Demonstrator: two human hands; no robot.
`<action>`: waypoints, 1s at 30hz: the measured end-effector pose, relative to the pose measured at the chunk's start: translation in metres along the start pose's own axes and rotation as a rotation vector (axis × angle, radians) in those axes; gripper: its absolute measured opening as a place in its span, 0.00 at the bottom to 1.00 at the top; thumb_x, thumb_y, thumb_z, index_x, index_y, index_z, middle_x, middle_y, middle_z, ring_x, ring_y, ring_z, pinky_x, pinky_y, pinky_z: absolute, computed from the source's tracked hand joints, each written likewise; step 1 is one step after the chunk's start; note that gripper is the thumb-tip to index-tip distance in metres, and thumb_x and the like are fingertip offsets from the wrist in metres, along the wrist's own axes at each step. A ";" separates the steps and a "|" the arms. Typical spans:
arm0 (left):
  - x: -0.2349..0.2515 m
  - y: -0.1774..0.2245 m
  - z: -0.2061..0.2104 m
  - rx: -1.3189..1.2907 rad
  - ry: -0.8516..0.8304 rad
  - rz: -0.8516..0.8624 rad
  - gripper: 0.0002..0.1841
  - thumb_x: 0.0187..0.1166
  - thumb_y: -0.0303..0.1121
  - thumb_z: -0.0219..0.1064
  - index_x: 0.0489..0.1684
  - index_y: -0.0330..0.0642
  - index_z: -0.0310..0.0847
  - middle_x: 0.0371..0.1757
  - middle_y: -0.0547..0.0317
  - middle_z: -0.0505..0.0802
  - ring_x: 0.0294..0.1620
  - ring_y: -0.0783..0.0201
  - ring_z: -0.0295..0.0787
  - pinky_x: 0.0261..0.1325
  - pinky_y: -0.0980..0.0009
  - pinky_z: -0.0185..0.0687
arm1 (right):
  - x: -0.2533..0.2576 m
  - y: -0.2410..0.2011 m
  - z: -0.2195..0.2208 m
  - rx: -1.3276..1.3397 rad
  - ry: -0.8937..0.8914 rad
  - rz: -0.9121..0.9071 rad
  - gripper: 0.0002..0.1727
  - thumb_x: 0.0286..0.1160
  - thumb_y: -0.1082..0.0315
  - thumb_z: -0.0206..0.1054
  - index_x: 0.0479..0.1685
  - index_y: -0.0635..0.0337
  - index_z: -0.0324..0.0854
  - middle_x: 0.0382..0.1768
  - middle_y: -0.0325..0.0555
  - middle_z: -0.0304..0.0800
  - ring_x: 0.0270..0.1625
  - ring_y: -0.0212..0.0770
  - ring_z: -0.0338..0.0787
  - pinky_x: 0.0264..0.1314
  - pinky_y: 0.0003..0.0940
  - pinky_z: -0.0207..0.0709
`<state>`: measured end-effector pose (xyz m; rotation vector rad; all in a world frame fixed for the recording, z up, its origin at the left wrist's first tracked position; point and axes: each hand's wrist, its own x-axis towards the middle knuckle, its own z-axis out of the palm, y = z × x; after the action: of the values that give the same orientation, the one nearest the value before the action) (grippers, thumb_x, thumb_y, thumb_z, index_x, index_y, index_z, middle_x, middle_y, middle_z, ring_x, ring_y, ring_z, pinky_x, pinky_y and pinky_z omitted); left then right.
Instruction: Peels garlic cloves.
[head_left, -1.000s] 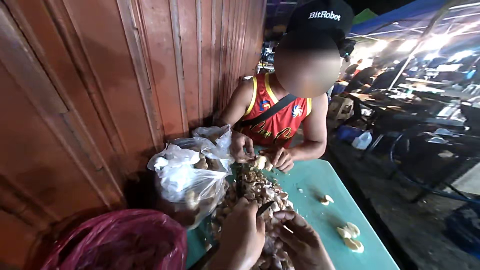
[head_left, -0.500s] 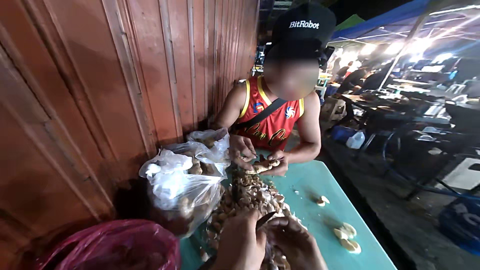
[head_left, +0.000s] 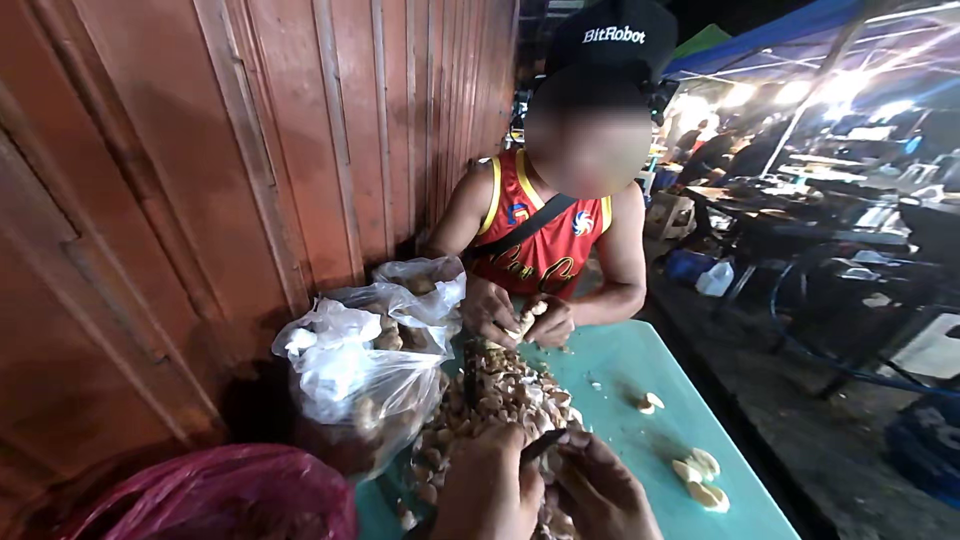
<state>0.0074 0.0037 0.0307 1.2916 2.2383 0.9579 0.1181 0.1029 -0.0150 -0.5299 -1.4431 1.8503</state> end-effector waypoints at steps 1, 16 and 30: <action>-0.001 0.000 0.001 0.002 0.004 0.004 0.13 0.81 0.31 0.61 0.52 0.31 0.86 0.47 0.39 0.92 0.50 0.43 0.90 0.54 0.45 0.82 | 0.000 0.001 -0.001 -0.021 -0.019 -0.021 0.15 0.72 0.87 0.59 0.50 0.61 0.80 0.37 0.33 0.94 0.33 0.28 0.92 0.36 0.25 0.89; 0.002 0.001 -0.007 0.046 0.064 -0.115 0.16 0.86 0.34 0.58 0.59 0.34 0.85 0.53 0.41 0.92 0.55 0.44 0.91 0.59 0.45 0.84 | 0.004 -0.008 -0.006 -0.057 -0.005 0.139 0.18 0.86 0.79 0.46 0.69 0.70 0.73 0.53 0.48 0.93 0.42 0.37 0.96 0.45 0.34 0.92; 0.008 0.003 -0.009 0.147 -0.090 -0.263 0.23 0.84 0.45 0.66 0.68 0.38 0.82 0.58 0.41 0.92 0.62 0.42 0.90 0.65 0.42 0.81 | 0.021 -0.016 -0.101 -1.053 0.379 -0.310 0.13 0.72 0.78 0.67 0.54 0.71 0.88 0.44 0.60 0.93 0.42 0.51 0.93 0.48 0.50 0.87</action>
<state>-0.0006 0.0087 0.0386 1.0397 2.3689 0.6389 0.1789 0.1868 -0.0264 -1.0033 -1.9965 0.5858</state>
